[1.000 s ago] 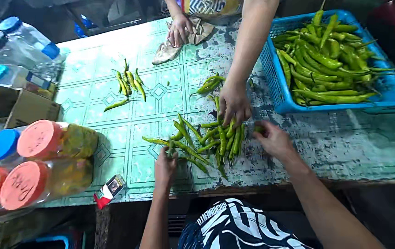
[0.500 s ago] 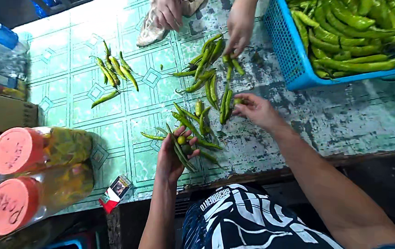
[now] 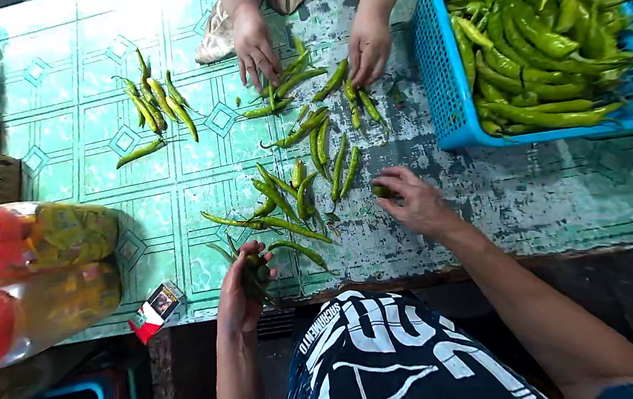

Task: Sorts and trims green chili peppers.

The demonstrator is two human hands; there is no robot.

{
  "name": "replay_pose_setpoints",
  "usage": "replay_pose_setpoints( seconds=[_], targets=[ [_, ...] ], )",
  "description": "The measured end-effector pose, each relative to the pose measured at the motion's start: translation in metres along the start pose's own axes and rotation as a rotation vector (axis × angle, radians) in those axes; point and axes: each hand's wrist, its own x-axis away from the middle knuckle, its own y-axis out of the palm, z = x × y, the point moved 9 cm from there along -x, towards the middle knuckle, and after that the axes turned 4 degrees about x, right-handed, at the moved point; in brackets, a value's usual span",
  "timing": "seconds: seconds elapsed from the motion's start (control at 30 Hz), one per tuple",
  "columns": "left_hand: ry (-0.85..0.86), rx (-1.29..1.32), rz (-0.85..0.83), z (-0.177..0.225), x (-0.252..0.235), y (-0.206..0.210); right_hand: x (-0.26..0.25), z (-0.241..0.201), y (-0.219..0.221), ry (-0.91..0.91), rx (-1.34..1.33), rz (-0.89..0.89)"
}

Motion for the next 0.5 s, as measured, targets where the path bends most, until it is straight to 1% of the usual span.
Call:
replay_pose_setpoints(
  seconds=[0.1, 0.17, 0.23, 0.3, 0.4, 0.47, 0.5],
  targets=[
    [0.03, 0.024, 0.043, -0.007, 0.013, 0.0, -0.015, -0.019, -0.018, -0.121, 0.164, 0.192],
    [0.045, 0.028, 0.091, -0.015, 0.021, -0.002, -0.026, -0.03, -0.019, -0.173, 0.166, 0.231],
    [0.062, 0.032, 0.125, -0.022, 0.026, 0.001, -0.038, -0.05, -0.014, -0.281, 0.139, 0.234],
    [0.069, 0.034, 0.136, -0.029, 0.033, 0.007, -0.049, -0.082, 0.002, -0.437, 0.115, 0.189],
    [0.077, 0.021, 0.128, -0.037, 0.038, 0.015, -0.064, -0.12, 0.048, -0.607, 0.131, -0.015],
    [0.088, 0.015, 0.115, -0.039, 0.043, 0.019, -0.07, -0.127, 0.07, -0.696, 0.132, -0.081],
    [0.093, 0.018, 0.114, -0.04, 0.047, 0.019, -0.072, -0.126, 0.07, -0.721, 0.081, -0.074]
  ],
)
